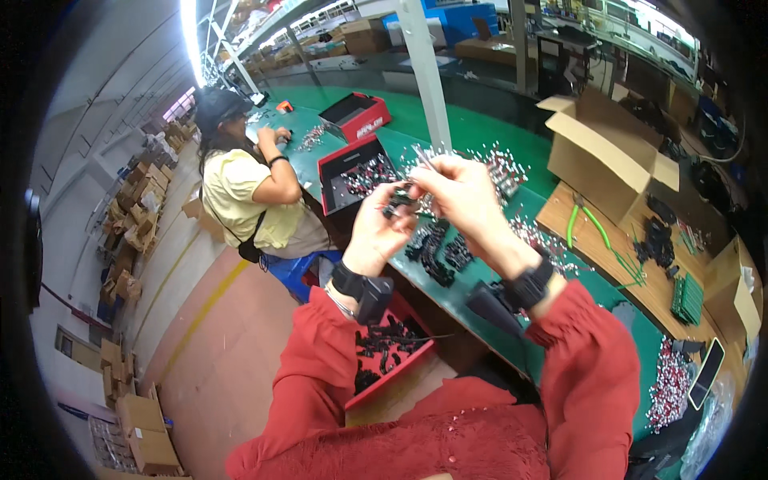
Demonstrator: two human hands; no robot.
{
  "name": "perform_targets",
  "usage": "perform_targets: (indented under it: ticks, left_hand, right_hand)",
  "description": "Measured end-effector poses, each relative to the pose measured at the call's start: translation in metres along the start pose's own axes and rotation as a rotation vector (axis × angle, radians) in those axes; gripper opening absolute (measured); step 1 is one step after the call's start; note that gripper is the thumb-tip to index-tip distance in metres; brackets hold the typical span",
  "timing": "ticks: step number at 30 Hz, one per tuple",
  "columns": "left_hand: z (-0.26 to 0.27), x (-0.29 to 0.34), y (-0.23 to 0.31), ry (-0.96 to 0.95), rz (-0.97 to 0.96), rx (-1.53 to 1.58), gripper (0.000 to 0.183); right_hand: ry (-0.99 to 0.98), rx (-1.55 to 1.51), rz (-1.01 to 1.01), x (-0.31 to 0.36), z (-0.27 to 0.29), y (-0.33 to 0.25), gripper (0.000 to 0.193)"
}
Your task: The person assembles small electronic components by inserting red and white wires into black plastic housings. They repeatedly pick up a housing, insert wires, and place the assembled unit on the table. The workspace contains piles of loose wires and finished assemblies.
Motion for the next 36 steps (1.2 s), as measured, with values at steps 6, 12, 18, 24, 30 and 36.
perform_targets:
  ticks: [6,12,18,24,30,36]
  left_hand:
    - [0.065,-0.063,0.126,0.302,-0.272,-0.114,0.017]
    - [0.100,-0.060,0.157,0.627,-0.258,-0.333,0.089]
    - [0.108,-0.057,0.154,0.318,-0.277,-0.542,0.072]
    - [0.071,-0.009,0.094,0.106,-0.430,-0.604,0.029]
    - [0.034,0.057,0.024,0.160,-0.765,-1.031,0.017]
    - [0.022,0.103,-0.065,0.029,-0.628,-1.147,0.014]
  right_hand:
    - [-0.024,-0.066,0.005,-0.104,-0.054,0.041,0.017]
    - [0.022,0.144,-0.048,-0.102,-0.038,0.062,0.031]
    - [-0.026,0.148,-0.018,-0.026,0.010,0.036,0.023]
    - [-0.032,0.731,0.156,0.066,0.071,0.039,0.032]
    - [0.272,1.051,-0.112,0.127,0.197,0.044,0.025]
    - [0.549,1.464,-0.325,0.141,0.294,0.056,0.015]
Point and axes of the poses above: each hand's wrist, its own x-axis away from the middle knuckle, its own z-axis out of the back of the hand, y = z × x, the point moved 4 cm from there along -x, towards the middle knuckle
